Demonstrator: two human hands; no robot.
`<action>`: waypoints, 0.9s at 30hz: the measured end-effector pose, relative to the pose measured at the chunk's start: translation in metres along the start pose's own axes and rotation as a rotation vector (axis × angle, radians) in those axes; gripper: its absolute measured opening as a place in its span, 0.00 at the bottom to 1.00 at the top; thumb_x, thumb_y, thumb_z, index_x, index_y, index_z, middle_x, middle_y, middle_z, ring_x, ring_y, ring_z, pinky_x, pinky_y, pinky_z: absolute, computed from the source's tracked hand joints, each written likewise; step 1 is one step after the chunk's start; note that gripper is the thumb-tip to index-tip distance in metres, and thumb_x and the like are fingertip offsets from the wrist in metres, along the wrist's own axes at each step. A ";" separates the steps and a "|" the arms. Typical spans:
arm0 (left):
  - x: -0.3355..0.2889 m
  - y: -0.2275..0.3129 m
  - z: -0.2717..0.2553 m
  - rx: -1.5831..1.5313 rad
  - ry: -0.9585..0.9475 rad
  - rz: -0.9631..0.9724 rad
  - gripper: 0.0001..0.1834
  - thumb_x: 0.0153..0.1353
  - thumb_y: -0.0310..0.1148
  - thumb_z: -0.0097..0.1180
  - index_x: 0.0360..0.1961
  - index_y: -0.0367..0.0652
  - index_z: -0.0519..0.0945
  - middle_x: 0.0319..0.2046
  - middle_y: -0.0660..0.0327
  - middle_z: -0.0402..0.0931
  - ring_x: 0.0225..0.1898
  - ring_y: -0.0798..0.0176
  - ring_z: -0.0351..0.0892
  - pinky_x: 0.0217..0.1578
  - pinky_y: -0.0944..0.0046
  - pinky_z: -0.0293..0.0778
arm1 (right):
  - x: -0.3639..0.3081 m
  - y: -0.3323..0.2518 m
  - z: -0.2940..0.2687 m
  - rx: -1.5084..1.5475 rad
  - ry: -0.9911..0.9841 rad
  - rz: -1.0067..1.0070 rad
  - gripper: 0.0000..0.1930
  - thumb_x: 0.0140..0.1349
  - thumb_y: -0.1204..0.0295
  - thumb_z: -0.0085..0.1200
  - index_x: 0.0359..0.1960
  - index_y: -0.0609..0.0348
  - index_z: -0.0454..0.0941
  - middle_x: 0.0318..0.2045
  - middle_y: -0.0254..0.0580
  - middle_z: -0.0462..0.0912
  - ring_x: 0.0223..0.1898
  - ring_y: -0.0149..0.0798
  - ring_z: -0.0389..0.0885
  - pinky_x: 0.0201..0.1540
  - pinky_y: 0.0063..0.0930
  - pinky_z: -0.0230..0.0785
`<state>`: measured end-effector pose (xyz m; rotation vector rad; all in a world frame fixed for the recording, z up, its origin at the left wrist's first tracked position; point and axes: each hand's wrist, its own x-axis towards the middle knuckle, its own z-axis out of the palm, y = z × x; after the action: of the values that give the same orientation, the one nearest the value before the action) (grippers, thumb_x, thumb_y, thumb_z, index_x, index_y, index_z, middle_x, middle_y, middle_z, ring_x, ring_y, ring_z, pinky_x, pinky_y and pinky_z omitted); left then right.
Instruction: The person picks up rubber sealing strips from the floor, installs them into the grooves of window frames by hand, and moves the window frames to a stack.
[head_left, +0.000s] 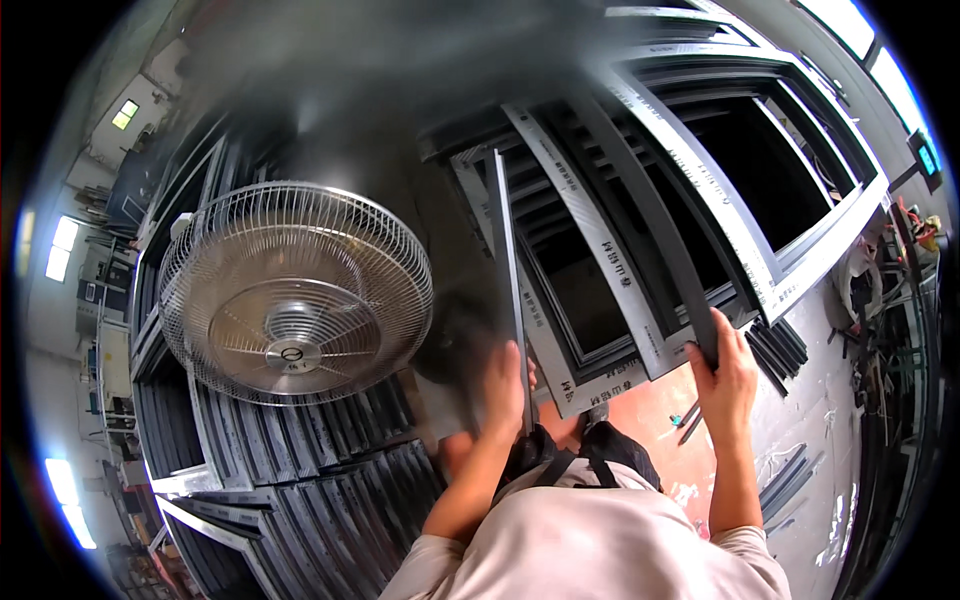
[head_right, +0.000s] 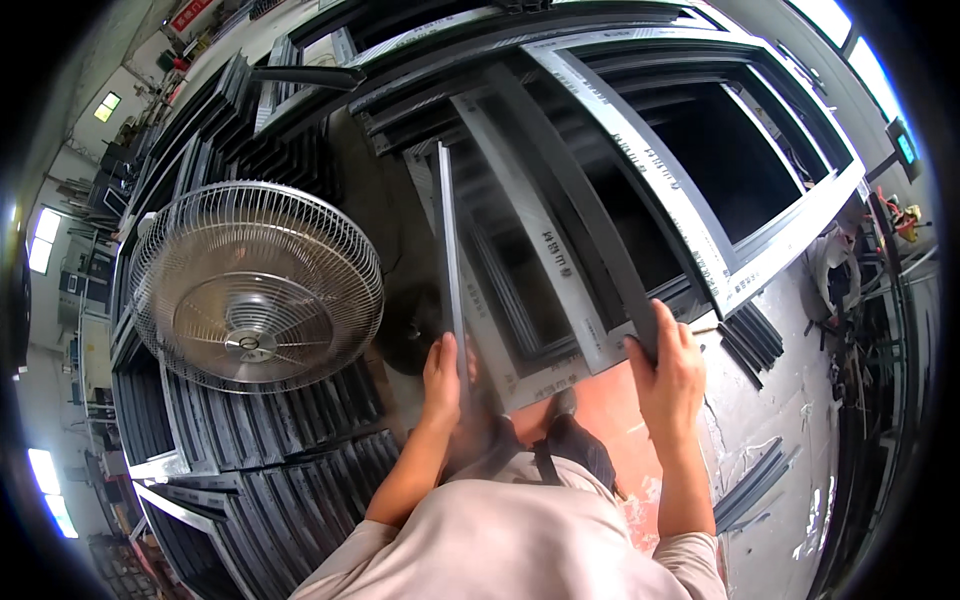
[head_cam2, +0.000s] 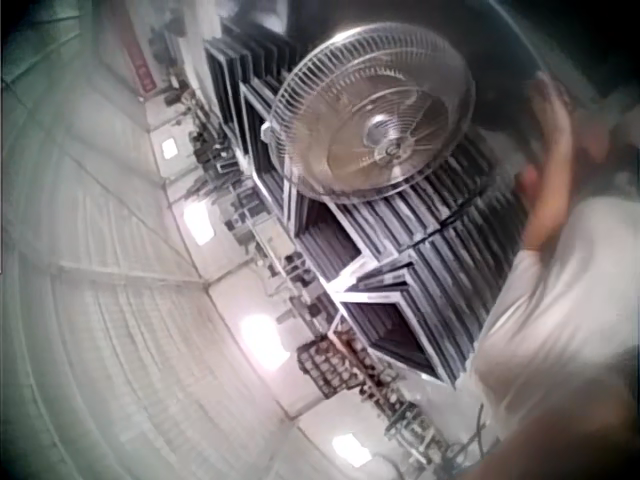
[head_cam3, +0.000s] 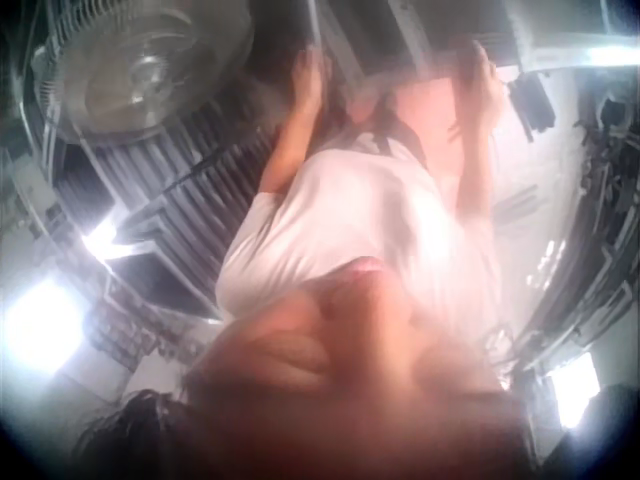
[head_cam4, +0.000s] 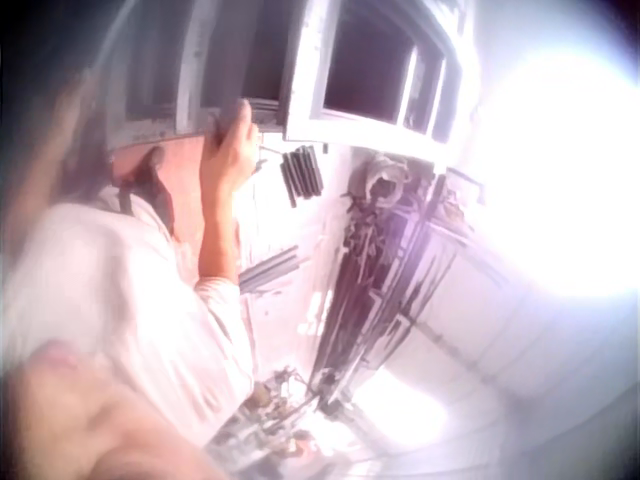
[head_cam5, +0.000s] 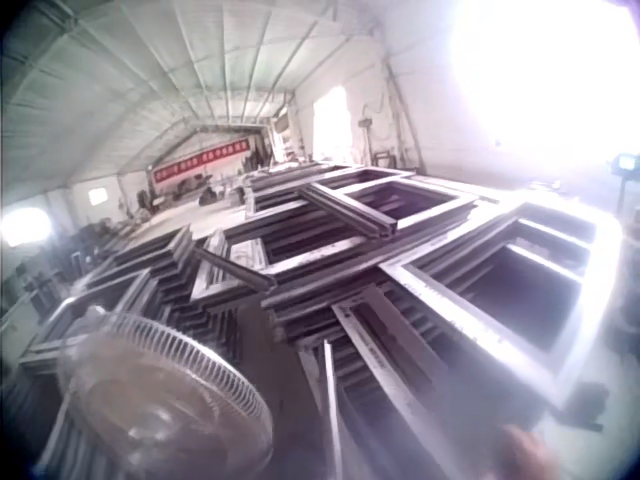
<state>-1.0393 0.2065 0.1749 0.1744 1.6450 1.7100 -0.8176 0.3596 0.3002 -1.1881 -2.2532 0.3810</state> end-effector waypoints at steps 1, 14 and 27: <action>-0.002 0.002 0.002 -0.020 0.023 -0.002 0.20 0.71 0.50 0.46 0.34 0.43 0.73 0.25 0.65 0.73 0.22 0.72 0.71 0.25 0.71 0.69 | 0.002 0.003 -0.008 -0.036 0.041 0.008 0.26 0.55 0.73 0.64 0.57 0.59 0.73 0.31 0.51 0.76 0.31 0.51 0.77 0.35 0.37 0.70; -0.006 -0.007 0.013 -0.010 0.011 0.151 0.22 0.63 0.32 0.62 0.53 0.39 0.66 0.45 0.62 0.72 0.45 0.69 0.71 0.47 0.68 0.69 | 0.048 0.079 -0.061 -0.545 0.061 -0.047 0.23 0.61 0.65 0.60 0.56 0.59 0.75 0.32 0.46 0.76 0.34 0.47 0.77 0.39 0.38 0.70; -0.008 -0.014 0.031 0.195 0.127 0.248 0.19 0.61 0.36 0.64 0.44 0.35 0.70 0.36 0.60 0.72 0.36 0.67 0.70 0.40 0.65 0.70 | 0.039 0.043 -0.072 -0.554 0.277 -0.247 0.22 0.58 0.66 0.64 0.53 0.61 0.77 0.42 0.45 0.81 0.42 0.51 0.79 0.46 0.39 0.71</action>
<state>-1.0103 0.2259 0.1705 0.3837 1.9528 1.7693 -0.7646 0.4156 0.3506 -1.1070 -2.2799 -0.5059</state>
